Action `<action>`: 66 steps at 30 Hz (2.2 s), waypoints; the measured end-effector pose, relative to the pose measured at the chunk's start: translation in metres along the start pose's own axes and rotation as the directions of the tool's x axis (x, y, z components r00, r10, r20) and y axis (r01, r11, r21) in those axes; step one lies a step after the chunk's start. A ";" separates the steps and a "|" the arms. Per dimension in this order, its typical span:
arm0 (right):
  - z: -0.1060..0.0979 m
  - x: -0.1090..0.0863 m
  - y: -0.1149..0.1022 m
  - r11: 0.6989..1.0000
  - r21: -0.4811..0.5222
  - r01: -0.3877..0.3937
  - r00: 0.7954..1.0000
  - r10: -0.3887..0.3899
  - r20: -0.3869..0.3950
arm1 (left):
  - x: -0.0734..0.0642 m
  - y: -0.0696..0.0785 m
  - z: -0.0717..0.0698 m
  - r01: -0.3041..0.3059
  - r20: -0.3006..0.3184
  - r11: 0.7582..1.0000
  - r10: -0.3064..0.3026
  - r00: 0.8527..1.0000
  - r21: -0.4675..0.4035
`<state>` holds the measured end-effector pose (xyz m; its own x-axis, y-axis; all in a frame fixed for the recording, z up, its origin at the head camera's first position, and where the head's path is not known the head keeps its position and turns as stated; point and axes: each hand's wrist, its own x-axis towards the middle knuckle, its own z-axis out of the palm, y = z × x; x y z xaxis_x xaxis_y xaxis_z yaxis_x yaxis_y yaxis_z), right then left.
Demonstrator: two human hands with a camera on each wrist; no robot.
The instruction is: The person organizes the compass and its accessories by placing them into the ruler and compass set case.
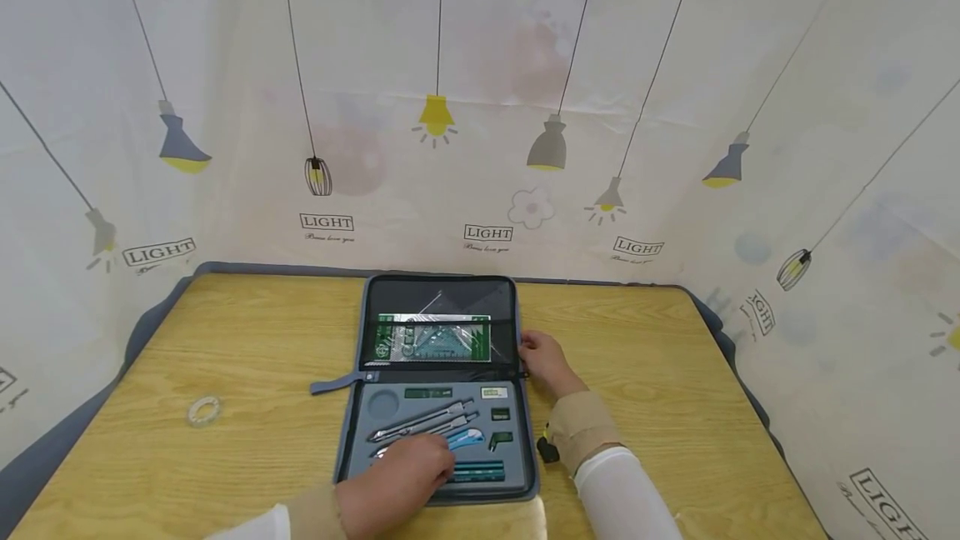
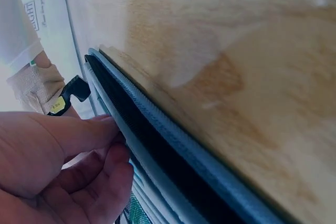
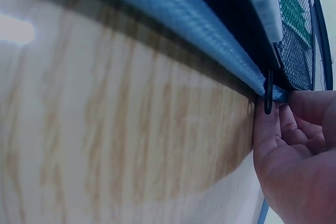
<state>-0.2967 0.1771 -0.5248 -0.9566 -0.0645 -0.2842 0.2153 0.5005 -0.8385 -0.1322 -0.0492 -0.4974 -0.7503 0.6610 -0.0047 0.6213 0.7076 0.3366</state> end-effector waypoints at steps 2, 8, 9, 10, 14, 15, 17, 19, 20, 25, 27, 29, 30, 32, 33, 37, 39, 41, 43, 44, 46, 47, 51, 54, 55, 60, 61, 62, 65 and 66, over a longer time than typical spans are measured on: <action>0.000 0.000 0.000 1.000 0.002 0.002 1.000 -0.002 -0.001 | 0.000 0.000 0.001 -0.017 0.001 1.000 0.017 1.000 0.026; 0.001 0.000 0.001 1.000 0.015 0.007 1.000 -0.007 -0.004 | 0.000 -0.001 0.000 0.007 0.023 1.000 -0.007 1.000 -0.010; 0.001 0.001 0.001 1.000 0.016 0.011 1.000 -0.011 -0.003 | 0.000 -0.001 0.001 0.014 0.021 1.000 -0.014 1.000 -0.017; 0.001 0.000 0.001 1.000 0.020 0.008 1.000 -0.008 -0.006 | 0.000 -0.001 0.000 0.016 0.016 1.000 -0.016 1.000 -0.024; 0.001 0.000 0.001 1.000 0.010 0.013 1.000 -0.013 -0.005 | -0.003 -0.003 0.000 -0.010 -0.019 0.998 0.009 1.000 -0.057; 0.001 0.000 0.001 1.000 0.005 0.016 1.000 -0.016 -0.003 | -0.004 -0.004 -0.001 -0.014 -0.024 0.997 0.012 1.000 -0.076; 0.001 0.000 0.001 1.000 0.004 0.014 1.000 -0.014 0.000 | -0.006 -0.008 -0.004 -0.014 -0.034 0.993 0.010 0.999 -0.121; 0.000 0.000 0.001 1.000 0.007 0.007 1.000 -0.007 0.001 | -0.010 -0.014 -0.009 0.014 -0.038 0.987 -0.021 0.999 -0.161; 0.000 0.000 0.001 1.000 0.008 0.000 1.000 0.000 0.002 | -0.013 -0.017 -0.011 0.032 -0.050 0.985 -0.041 0.998 -0.171; 0.000 0.000 0.001 1.000 -0.002 -0.007 1.000 0.007 0.005 | -0.030 -0.047 -0.027 0.153 -0.175 0.970 -0.186 0.967 -0.186; 0.001 -0.001 0.002 1.000 -0.008 0.008 1.000 -0.008 0.004 | -0.041 -0.062 -0.034 0.226 -0.240 0.957 -0.266 0.934 -0.179; 0.001 -0.001 0.002 1.000 -0.007 0.018 1.000 -0.018 -0.001 | -0.053 -0.078 -0.041 0.300 -0.316 0.937 -0.344 0.884 -0.179; 0.000 -0.001 0.002 1.000 -0.007 0.024 1.000 -0.024 0.000 | -0.059 -0.086 -0.044 0.339 -0.340 0.923 -0.383 0.859 -0.182; 0.000 -0.001 0.002 1.000 -0.005 0.027 1.000 -0.027 -0.003 | -0.074 -0.101 -0.051 0.403 -0.369 0.893 -0.449 0.813 -0.200; 0.000 -0.001 0.002 1.000 -0.002 0.026 1.000 -0.027 -0.004 | -0.082 -0.108 -0.053 0.424 -0.383 0.881 -0.472 0.794 -0.209; 0.000 -0.001 0.002 1.000 0.001 0.022 1.000 -0.022 -0.004 | -0.115 -0.135 -0.063 0.503 -0.363 0.830 -0.558 0.747 -0.241; 0.000 -0.001 0.002 1.000 0.003 0.023 1.000 -0.023 -0.005 | -0.130 -0.145 -0.068 0.552 -0.340 0.797 -0.603 0.721 -0.244; 0.000 -0.001 0.002 1.000 0.006 0.028 1.000 -0.028 -0.008 | -0.144 -0.155 -0.070 0.604 -0.307 0.760 -0.650 0.695 -0.241; 0.001 0.000 0.002 0.999 0.010 0.033 0.999 -0.032 -0.009 | -0.158 -0.166 -0.070 0.643 -0.276 0.728 -0.685 0.674 -0.237; 0.001 -0.001 0.002 0.999 0.013 0.035 0.999 -0.034 -0.010 | -0.164 -0.171 -0.070 0.661 -0.258 0.711 -0.703 0.663 -0.240; 0.001 0.000 0.002 0.999 0.014 0.038 0.999 -0.038 -0.006 | -0.178 -0.183 -0.068 0.682 -0.245 0.695 -0.719 0.651 -0.226; 0.001 -0.001 0.002 0.999 0.015 0.036 0.999 -0.036 -0.005 | -0.183 -0.188 -0.067 0.691 -0.242 0.689 -0.725 0.645 -0.221; 0.001 0.000 0.003 0.999 0.007 0.040 0.999 -0.039 -0.002 | -0.199 -0.203 -0.065 0.733 -0.203 0.647 -0.763 0.614 -0.211; 0.000 0.000 0.004 0.999 0.009 0.037 0.999 -0.037 -0.006 | -0.203 -0.208 -0.065 0.754 -0.167 0.625 -0.781 0.602 -0.204; 0.000 0.000 0.004 0.999 0.010 0.038 0.999 -0.038 -0.007 | -0.204 -0.209 -0.065 0.754 -0.166 0.627 -0.779 0.605 -0.195; 0.000 0.000 0.003 1.000 0.009 0.023 1.000 -0.023 -0.005 | -0.204 -0.209 -0.064 0.753 -0.176 0.633 -0.773 0.609 -0.179; 0.000 -0.001 0.003 1.000 0.006 0.022 1.000 -0.022 -0.005 | -0.203 -0.209 -0.064 0.750 -0.180 0.636 -0.771 0.610 -0.181; 0.000 -0.001 0.003 1.000 0.003 0.020 1.000 -0.020 -0.006 | -0.203 -0.209 -0.064 0.745 -0.187 0.642 -0.767 0.614 -0.182; 0.001 -0.001 0.003 1.000 0.000 0.024 1.000 -0.024 -0.008 | -0.202 -0.210 -0.063 0.728 -0.200 0.658 -0.753 0.627 -0.194; 0.001 -0.001 0.002 1.000 -0.001 0.027 1.000 -0.027 -0.010 | -0.202 -0.211 -0.062 0.720 -0.204 0.666 -0.746 0.634 -0.197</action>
<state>-0.2953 0.1776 -0.5270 -0.9640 -0.0696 -0.2564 0.1888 0.4995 -0.8455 -0.1257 -0.3473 -0.5086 -0.9852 -0.1595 -0.0625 -0.1711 0.8974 0.4066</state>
